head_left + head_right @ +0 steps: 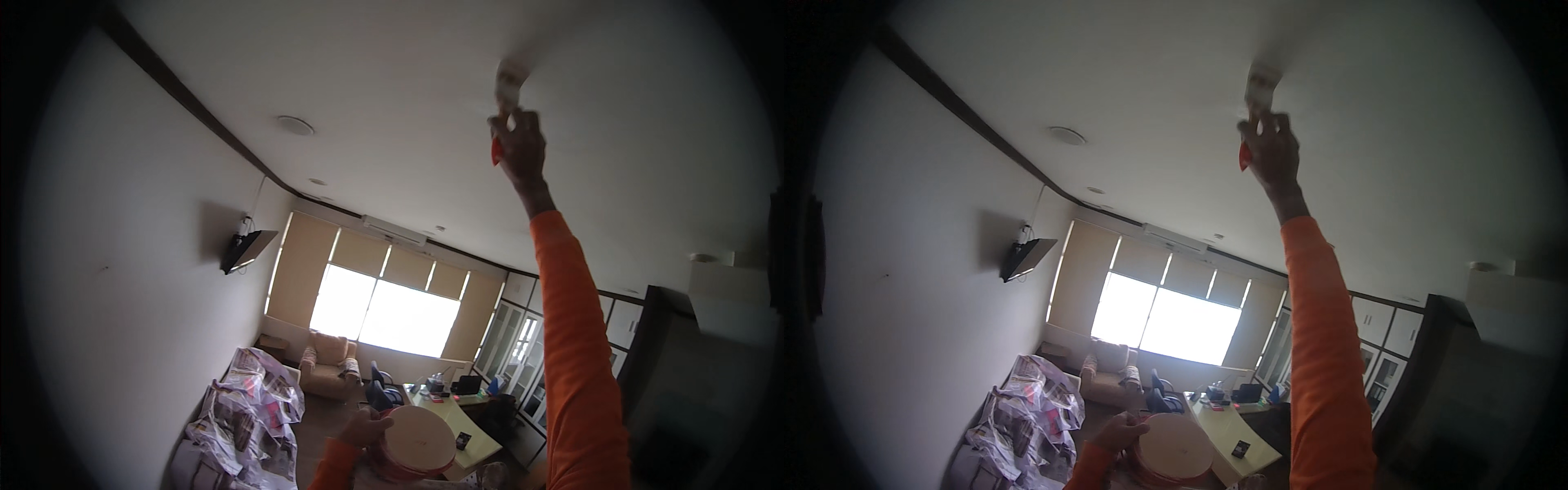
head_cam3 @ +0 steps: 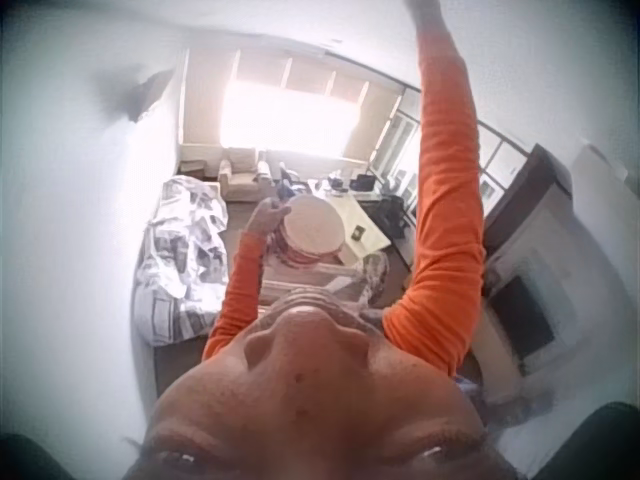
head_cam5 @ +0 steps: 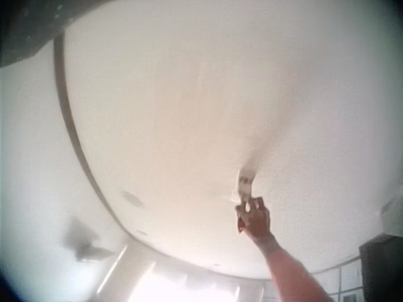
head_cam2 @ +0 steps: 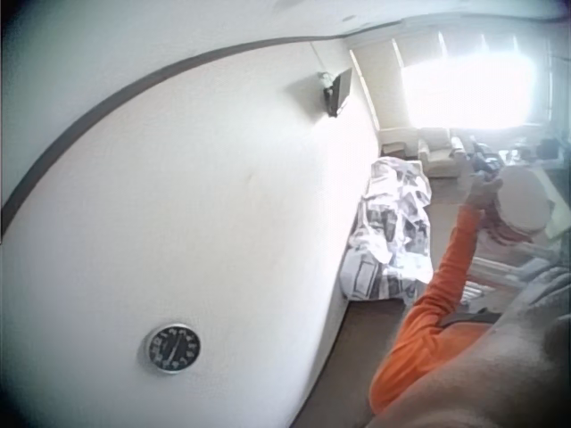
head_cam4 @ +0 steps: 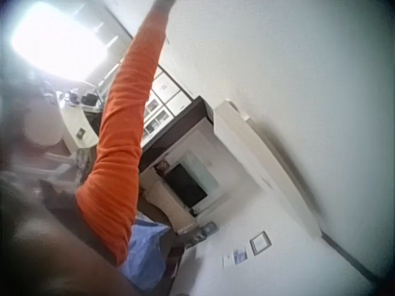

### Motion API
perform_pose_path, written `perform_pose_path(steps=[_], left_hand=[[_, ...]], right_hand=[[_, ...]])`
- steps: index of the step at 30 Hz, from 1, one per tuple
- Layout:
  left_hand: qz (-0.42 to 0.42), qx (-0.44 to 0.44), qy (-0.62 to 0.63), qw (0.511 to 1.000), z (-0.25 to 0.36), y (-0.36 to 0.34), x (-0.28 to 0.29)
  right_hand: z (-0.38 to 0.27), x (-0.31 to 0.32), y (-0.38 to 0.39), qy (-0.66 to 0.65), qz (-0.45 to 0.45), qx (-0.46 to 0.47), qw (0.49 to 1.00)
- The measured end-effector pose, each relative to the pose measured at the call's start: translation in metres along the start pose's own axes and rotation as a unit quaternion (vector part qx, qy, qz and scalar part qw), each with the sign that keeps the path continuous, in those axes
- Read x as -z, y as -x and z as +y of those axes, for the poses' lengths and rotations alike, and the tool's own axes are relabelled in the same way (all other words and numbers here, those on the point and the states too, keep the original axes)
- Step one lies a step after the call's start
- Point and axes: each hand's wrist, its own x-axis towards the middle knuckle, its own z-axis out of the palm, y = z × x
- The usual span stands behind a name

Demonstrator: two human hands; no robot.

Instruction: The person repeatedly dips a paintbrush into a bucket and applies paint to the ceiling in a room. The person holds the bucket in one hand and uses the brush in the other to cover sections of the ceiling.

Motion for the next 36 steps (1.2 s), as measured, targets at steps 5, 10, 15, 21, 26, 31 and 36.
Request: perform_pose_path(steps=[5,10,15,21,26,31,36], left_hand=[[0.034,0.027,-0.036,0.998,-0.012,-0.007,0.002],[-0.006,0.078,-0.007,0.997,-0.001,-0.007,0.003],[0.006,0.041,-0.047,0.998,0.004,-0.006,0.004],[0.018,0.031,-0.095,0.995,-0.001,-0.008,0.005],[-0.004,0.054,-0.059,0.997,0.003,-0.007,0.004],[-0.063,0.077,0.063,0.993,0.012,-0.001,0.004],[-0.049,0.024,-0.029,0.998,0.012,0.0,0.003]], right_hand=[[-0.029,-0.065,0.077,-0.034,-0.157,-0.004,0.987],[-0.018,-0.055,0.037,-0.01,-0.215,-0.045,0.976],[0.009,0.008,-0.037,-0.079,0.076,0.014,0.994],[-0.019,-0.031,-0.002,0.01,0.099,-0.005,0.995],[-0.045,-0.087,0.079,0.002,-0.182,0.041,0.982],[-0.002,-0.033,0.03,-0.015,-0.091,0.036,0.995],[0.078,0.131,-0.109,-0.085,0.14,0.142,0.976]])
